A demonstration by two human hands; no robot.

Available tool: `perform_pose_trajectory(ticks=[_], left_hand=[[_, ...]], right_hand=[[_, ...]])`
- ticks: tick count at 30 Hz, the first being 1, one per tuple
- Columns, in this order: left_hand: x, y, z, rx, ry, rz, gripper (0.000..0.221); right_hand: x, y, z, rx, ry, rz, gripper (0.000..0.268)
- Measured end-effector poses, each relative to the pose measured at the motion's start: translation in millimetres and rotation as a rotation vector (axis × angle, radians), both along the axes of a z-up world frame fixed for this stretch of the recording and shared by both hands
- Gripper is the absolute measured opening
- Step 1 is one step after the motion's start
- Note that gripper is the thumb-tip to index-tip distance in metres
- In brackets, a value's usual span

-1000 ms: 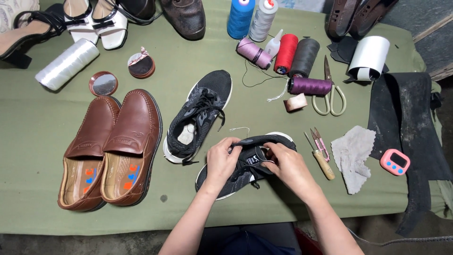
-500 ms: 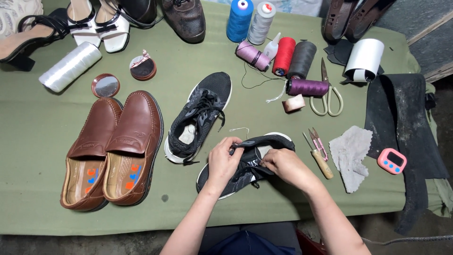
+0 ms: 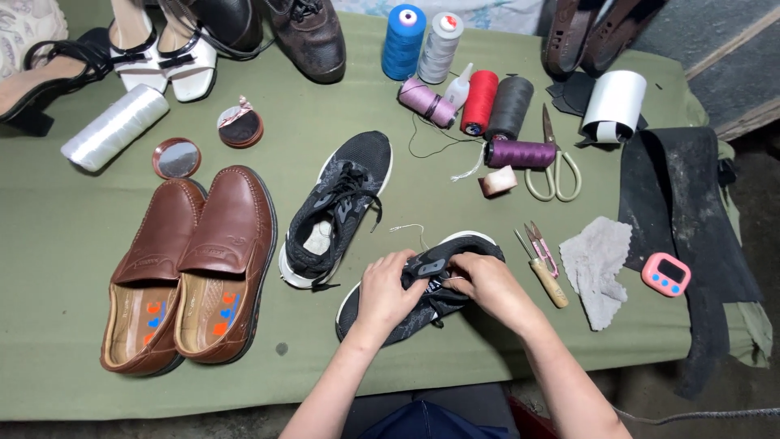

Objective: Hand-sewing the sole of a black sneaker to repair it using a needle and thread on a workbench.

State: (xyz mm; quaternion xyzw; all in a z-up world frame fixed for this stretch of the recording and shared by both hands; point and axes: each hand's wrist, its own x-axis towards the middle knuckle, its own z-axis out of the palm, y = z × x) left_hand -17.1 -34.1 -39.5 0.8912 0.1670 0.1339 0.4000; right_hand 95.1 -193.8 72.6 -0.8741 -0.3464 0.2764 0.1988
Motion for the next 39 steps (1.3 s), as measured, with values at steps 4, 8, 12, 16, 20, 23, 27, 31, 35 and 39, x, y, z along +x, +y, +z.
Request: perform_pose_trajectory(ticks=[4,8,12,16,20,23,27,31,35,39], left_hand=[[-6,11,74,-0.086,0.112,-0.132,0.060],[-6,20,95,-0.201,0.203,-0.253,0.058],[2,23,69,-0.162,0.130,-0.371,0.030],[11,13,82,-0.182,0.230,-0.415,0.033],[22,6,84,-0.112,0.274,-0.449,0.036],[29,2,92,-0.128,0.225,-0.466,0.054],[40,4,71,0.000,0.052,-0.599,0.044],[38,3,59,0.176,0.097,-0.507,0.022],[32,6,50,0.089,0.001,-0.381,0.018],[20,0,83,-0.174,0.123,-0.262,0.023]], right_hand=[[-2,-15,-19,0.018,-0.018,-0.012,0.020],[-8,-46,-56,0.051,-0.118,-0.014,0.011],[-26,-74,-80,0.218,-0.185,-0.079,0.019],[-39,-89,-87,0.511,-0.200,-0.066,0.021],[-45,-94,-99,0.517,-0.202,-0.191,0.015],[-48,-90,-95,0.551,-0.196,-0.232,0.015],[-51,-89,-92,0.612,-0.180,-0.255,0.023],[-53,-92,-87,0.664,0.024,-0.363,0.028],[-57,-98,-87,0.815,0.285,-0.545,0.031],[-73,-100,-123,1.174,0.566,-0.963,0.029]])
